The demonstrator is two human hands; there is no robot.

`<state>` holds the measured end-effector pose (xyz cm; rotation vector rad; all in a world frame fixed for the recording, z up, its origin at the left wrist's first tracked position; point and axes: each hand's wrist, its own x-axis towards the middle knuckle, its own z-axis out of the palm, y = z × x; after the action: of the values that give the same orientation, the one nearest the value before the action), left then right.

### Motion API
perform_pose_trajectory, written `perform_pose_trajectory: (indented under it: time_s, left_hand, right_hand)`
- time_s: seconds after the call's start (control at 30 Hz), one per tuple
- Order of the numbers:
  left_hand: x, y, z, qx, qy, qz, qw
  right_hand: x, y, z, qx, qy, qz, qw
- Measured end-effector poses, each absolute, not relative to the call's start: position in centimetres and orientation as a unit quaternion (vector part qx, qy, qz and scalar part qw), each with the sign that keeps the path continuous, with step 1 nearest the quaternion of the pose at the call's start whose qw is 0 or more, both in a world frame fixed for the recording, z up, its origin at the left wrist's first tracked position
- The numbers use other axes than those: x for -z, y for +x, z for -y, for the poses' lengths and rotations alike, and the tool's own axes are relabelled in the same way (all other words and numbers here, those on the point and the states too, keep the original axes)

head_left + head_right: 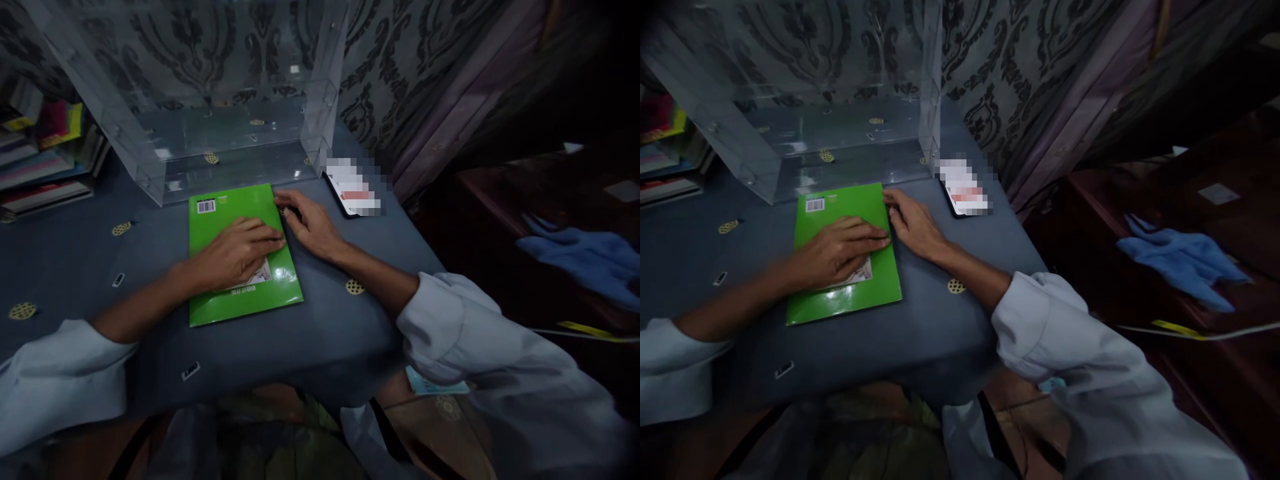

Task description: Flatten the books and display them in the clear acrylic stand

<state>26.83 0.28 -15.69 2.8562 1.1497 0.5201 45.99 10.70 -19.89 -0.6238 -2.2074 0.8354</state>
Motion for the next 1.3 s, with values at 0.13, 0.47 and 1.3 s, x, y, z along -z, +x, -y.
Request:
perform_pose_trajectory:
  time_s: [0.13,0.47,1.3]
  left_hand:
    - [15.4,28.3,2.7,-0.171,0.928,-0.329,0.018]
    - [15.0,29.1,5.5,-0.139,0.936,-0.322,0.022]
    - [15.6,27.4,7.7,-0.165,0.929,-0.318,-0.097]
  right_hand:
    - [19.8,45.9,-10.5,-0.300,-0.238,0.857,0.344]
    - [19.6,45.8,-10.1,-0.229,-0.256,0.889,0.304]
    - [19.5,46.2,-8.7,-0.145,-0.181,0.924,0.304]
